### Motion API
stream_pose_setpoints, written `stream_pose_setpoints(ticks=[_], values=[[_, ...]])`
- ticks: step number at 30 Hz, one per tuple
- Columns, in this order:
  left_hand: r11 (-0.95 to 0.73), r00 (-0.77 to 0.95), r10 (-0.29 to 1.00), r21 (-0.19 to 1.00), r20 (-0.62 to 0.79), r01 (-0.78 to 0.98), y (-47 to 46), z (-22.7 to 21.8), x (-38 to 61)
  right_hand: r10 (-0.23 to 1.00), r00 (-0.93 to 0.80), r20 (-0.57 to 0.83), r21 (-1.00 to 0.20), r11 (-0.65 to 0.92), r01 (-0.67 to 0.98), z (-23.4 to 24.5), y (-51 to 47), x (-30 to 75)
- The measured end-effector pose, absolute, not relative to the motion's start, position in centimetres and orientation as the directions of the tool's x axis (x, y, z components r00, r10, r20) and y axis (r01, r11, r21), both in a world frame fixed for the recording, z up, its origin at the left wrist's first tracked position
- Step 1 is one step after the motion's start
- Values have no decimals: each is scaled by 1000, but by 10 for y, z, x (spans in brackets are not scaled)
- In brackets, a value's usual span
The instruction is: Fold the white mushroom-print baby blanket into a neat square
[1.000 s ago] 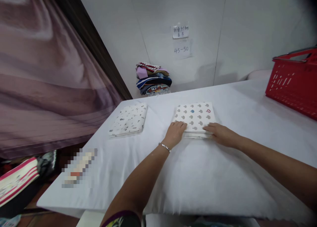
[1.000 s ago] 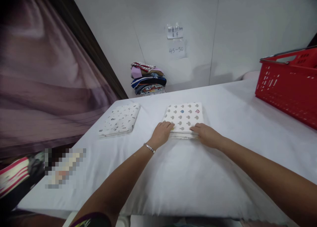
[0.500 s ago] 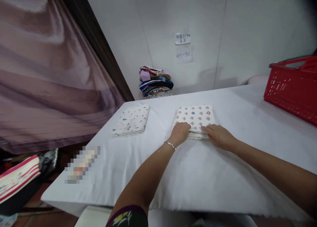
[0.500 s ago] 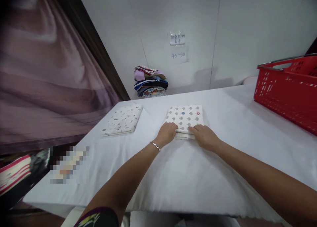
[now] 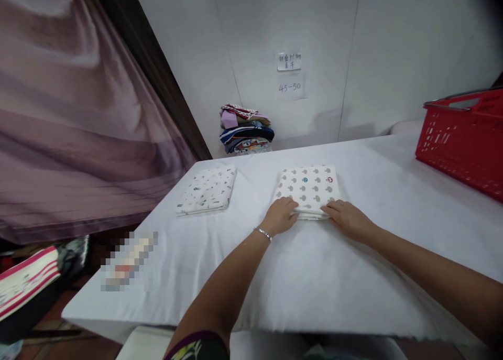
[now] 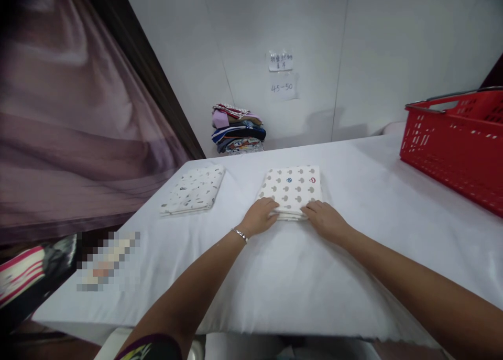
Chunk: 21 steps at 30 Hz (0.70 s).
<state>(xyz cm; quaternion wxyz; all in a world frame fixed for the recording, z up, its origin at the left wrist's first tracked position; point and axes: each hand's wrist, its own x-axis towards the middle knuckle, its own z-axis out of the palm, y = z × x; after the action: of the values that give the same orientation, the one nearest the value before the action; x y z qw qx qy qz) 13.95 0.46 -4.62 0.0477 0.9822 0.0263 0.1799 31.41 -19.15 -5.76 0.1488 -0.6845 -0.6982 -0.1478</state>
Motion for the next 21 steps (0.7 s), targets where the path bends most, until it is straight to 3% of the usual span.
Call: stream_pose_setpoints(ticks=[10,16,21], values=[[-993,944,107,-7,313,115,24,-38,123,912,-62,405,32,53,998,-52,-190,322],[-981,934,130,-93,332,169,11,-40,124,892,-23,452,112,-31,993,-52,-188,335],[-979,940,150,-88,305,185,5,-48,120,883,-48,467,112,-5,994,-72,-198,331]])
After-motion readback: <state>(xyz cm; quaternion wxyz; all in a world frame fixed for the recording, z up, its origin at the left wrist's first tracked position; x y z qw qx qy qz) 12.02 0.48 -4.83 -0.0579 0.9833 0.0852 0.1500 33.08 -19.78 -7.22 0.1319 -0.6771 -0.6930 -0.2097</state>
